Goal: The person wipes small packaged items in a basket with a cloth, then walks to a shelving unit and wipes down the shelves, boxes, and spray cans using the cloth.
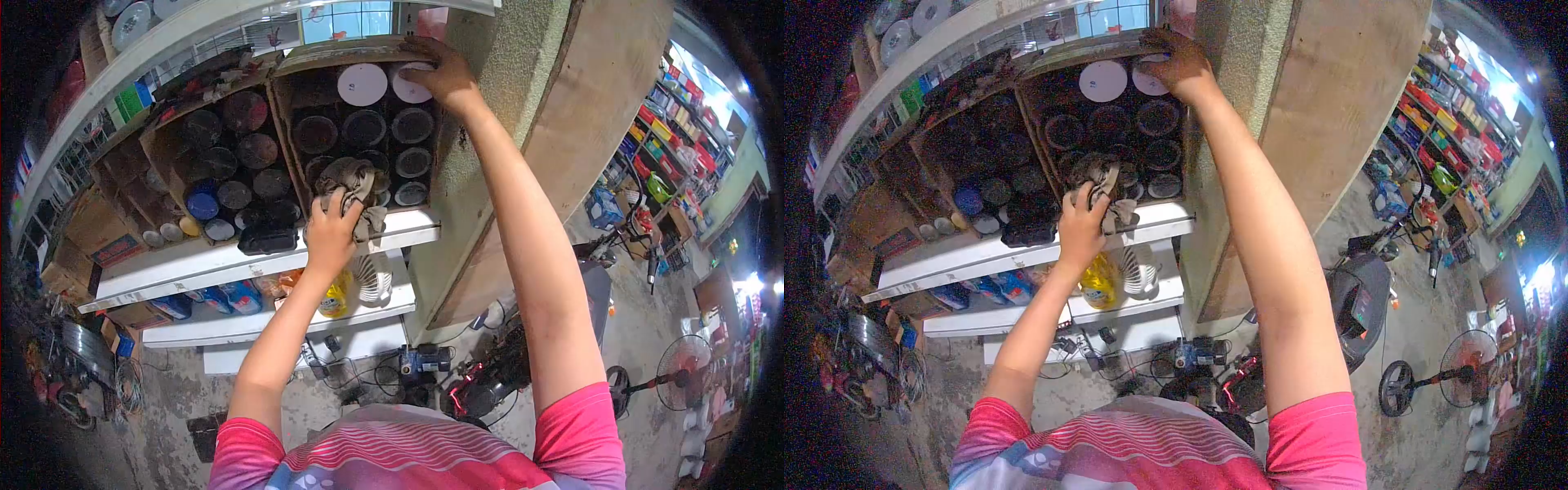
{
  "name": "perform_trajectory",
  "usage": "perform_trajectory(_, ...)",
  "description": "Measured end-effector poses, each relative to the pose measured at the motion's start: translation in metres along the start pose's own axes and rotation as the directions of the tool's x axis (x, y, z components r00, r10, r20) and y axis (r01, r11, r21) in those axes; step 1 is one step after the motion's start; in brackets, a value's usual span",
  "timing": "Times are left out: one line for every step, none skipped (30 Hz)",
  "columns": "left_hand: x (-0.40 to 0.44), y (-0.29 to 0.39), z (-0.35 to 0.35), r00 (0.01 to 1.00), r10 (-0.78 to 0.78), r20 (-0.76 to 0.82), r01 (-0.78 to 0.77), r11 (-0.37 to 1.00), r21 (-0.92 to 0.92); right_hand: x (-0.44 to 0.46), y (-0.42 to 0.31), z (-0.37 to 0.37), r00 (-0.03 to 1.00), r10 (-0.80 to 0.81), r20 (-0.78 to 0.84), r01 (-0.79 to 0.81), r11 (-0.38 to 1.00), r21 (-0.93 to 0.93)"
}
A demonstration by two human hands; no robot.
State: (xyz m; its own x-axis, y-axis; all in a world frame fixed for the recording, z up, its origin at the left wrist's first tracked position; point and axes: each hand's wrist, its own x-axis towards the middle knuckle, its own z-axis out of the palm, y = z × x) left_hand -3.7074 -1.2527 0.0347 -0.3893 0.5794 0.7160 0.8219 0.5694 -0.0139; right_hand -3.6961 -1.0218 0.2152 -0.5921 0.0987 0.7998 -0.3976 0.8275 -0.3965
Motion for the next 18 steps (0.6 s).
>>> perform_trajectory(0.002, 0.0, -0.006, 1.0, -0.003, 0.001, 0.003, 1.0, 0.002, -0.001, 0.0, 0.0, 1.0, -0.001, 0.002, 0.001, 1.0, 0.003)
perform_trajectory(0.006, 0.0, -0.013, 0.995, -0.073, 0.064, 0.082, 0.985, -0.149, -0.002, 0.001, 0.0, 1.0, -0.012, 0.002, 0.012, 1.0, 0.0)
perform_trajectory(0.012, 0.0, -0.021, 0.982, -0.134, 0.133, 0.168, 0.942, -0.291, -0.001, -0.002, -0.001, 1.0, -0.026, 0.003, 0.026, 1.0, -0.003)
perform_trajectory(0.016, -0.004, -0.025, 0.989, -0.151, 0.008, 0.141, 0.905, -0.402, 0.0, -0.005, -0.002, 0.999, -0.035, 0.005, 0.035, 0.999, 0.0)
perform_trajectory(0.022, -0.005, -0.033, 0.988, -0.157, 0.004, 0.145, 0.906, -0.397, -0.003, -0.007, -0.002, 1.0, -0.004, 0.016, 0.004, 1.0, -0.013)
perform_trajectory(0.034, -0.004, -0.048, 0.992, -0.086, -0.096, 0.041, 0.917, -0.396, -0.002, -0.01, -0.003, 0.999, 0.024, 0.026, -0.023, 0.999, -0.028)
perform_trajectory(0.048, -0.002, -0.062, 0.98, -0.013, -0.197, -0.065, 0.921, -0.384, 0.001, -0.001, -0.002, 1.0, 0.012, 0.027, -0.011, 1.0, -0.027)
perform_trajectory(0.063, 0.0, -0.071, 0.949, 0.027, -0.316, -0.135, 0.935, -0.327, 0.003, 0.011, 0.002, 0.999, 0.003, 0.034, -0.005, 0.998, 0.061)
perform_trajectory(0.078, 0.002, -0.078, 0.903, 0.071, -0.425, -0.198, 0.944, -0.263, 0.006, 0.018, 0.004, 0.999, -0.003, 0.041, -0.003, 0.989, 0.148)
perform_trajectory(0.092, 0.004, -0.082, 0.851, 0.122, -0.511, -0.227, 0.962, -0.149, 0.001, 0.003, 0.001, 0.999, 0.027, 0.035, -0.029, 0.999, 0.041)
perform_trajectory(0.102, 0.008, -0.086, 0.833, 0.147, -0.534, -0.236, 0.966, -0.102, 0.002, 0.0, 0.001, 0.999, 0.029, 0.042, -0.031, 0.999, 0.043)
perform_trajectory(0.109, 0.009, -0.081, 0.881, 0.153, -0.448, -0.196, 0.979, -0.051, 0.001, 0.0, 0.001, 1.0, 0.013, 0.026, -0.014, 1.0, 0.025)
perform_trajectory(0.115, 0.009, -0.075, 0.92, 0.155, -0.36, -0.164, 0.986, 0.004, 0.0, 0.0, 0.001, 1.0, -0.005, 0.007, 0.005, 1.0, 0.006)
perform_trajectory(0.117, 0.007, -0.057, 0.92, 0.172, -0.351, -0.206, 0.977, -0.061, -0.001, -0.001, 0.0, 1.0, -0.005, 0.009, 0.005, 1.0, 0.007)
perform_trajectory(0.112, 0.001, -0.038, 0.895, 0.265, -0.359, -0.236, 0.964, 0.123, -0.002, -0.003, 0.0, 0.999, 0.049, 0.009, -0.05, 0.995, 0.087)
perform_trajectory(0.107, 0.001, -0.028, 0.89, 0.291, -0.352, -0.267, 0.957, 0.117, -0.001, -0.004, 0.0, 0.995, 0.102, 0.012, -0.102, 0.981, 0.166)
perform_trajectory(0.101, 0.001, -0.018, 0.883, 0.317, -0.345, -0.298, 0.948, 0.11, 0.001, -0.004, 0.0, 0.995, 0.099, 0.008, -0.099, 0.981, 0.166)
perform_trajectory(0.097, 0.004, -0.017, 0.882, 0.322, -0.343, -0.302, 0.947, 0.111, 0.002, -0.003, 0.0, 0.998, 0.064, -0.002, -0.063, 0.988, 0.143)
